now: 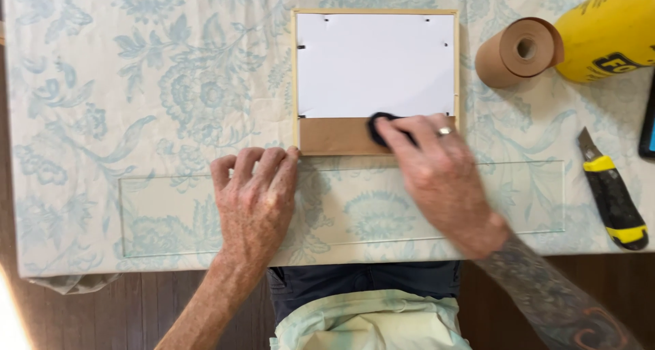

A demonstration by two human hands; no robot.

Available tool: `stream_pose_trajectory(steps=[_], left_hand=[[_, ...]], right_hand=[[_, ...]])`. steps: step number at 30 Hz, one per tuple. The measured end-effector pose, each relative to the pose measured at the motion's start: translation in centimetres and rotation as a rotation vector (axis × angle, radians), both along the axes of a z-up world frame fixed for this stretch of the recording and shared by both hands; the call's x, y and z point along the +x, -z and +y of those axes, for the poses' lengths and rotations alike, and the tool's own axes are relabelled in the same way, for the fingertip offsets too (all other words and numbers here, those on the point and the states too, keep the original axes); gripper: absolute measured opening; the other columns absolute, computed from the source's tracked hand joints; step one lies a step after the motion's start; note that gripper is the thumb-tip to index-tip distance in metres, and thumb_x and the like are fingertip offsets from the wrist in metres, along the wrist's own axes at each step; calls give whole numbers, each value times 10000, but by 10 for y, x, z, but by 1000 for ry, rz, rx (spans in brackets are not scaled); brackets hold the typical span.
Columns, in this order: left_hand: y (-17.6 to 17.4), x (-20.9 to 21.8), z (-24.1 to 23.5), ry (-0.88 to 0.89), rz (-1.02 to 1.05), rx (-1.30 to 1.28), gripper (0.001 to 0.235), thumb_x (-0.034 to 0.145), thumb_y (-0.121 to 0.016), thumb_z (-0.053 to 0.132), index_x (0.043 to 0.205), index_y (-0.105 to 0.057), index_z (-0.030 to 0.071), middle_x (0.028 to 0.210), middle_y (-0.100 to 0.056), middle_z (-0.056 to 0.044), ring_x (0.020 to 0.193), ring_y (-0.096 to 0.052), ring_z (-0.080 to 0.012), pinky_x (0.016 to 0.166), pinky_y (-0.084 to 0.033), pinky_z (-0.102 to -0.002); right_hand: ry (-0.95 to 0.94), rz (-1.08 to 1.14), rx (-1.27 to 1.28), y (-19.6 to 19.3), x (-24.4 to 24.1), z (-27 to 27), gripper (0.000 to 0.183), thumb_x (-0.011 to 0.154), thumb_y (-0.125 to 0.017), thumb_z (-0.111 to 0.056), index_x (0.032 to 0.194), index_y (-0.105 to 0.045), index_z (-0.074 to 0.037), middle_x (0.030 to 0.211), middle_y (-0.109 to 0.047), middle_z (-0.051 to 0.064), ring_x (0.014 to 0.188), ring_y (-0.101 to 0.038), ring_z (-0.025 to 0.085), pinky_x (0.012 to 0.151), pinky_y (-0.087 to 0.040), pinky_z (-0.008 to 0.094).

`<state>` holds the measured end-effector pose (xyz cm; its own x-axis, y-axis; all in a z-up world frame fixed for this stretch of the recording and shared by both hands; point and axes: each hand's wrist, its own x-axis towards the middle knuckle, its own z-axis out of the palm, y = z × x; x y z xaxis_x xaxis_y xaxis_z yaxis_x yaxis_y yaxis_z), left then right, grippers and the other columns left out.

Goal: Applying adhesive tape to the back of a wooden picture frame to seal it.

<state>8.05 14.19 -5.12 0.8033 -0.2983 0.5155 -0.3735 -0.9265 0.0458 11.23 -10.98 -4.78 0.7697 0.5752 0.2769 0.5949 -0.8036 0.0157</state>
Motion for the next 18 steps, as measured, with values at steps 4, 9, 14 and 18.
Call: stream_pose_trajectory(steps=[4,9,14,18], left_hand=[[2,0,-1,0,-24,-3,187,961,-729,-48,1041,-708,119,942,-666,24,858,-621,-208,783,-390,-387],[3,0,0,0,-14,-26,181,973,-725,-45,1052,-697,116,944,-664,22,863,-625,-206,794,-384,-382],[1,2,-1,7,-11,-46,130,997,-718,-9,1034,-710,115,940,-677,17,848,-623,-213,787,-386,-384],[-3,1,-3,11,-32,-32,98,1026,-700,32,1000,-718,125,909,-683,24,829,-624,-217,792,-393,-380]], right_hand=[[86,-16,4,-6,-9,-44,389,957,-755,5,1344,-717,-8,1161,-661,118,1007,-605,287,886,-605,404],[115,-57,13,-12,-10,-34,307,988,-715,81,1287,-753,19,1101,-653,105,954,-575,296,849,-526,424],[63,-1,-130,5,-7,25,438,965,-613,33,1399,-615,-26,1249,-641,150,1071,-675,323,793,-645,363],[44,-104,-178,-2,2,83,419,969,-697,-142,1377,-614,-93,1182,-649,82,1051,-656,222,645,-626,250]])
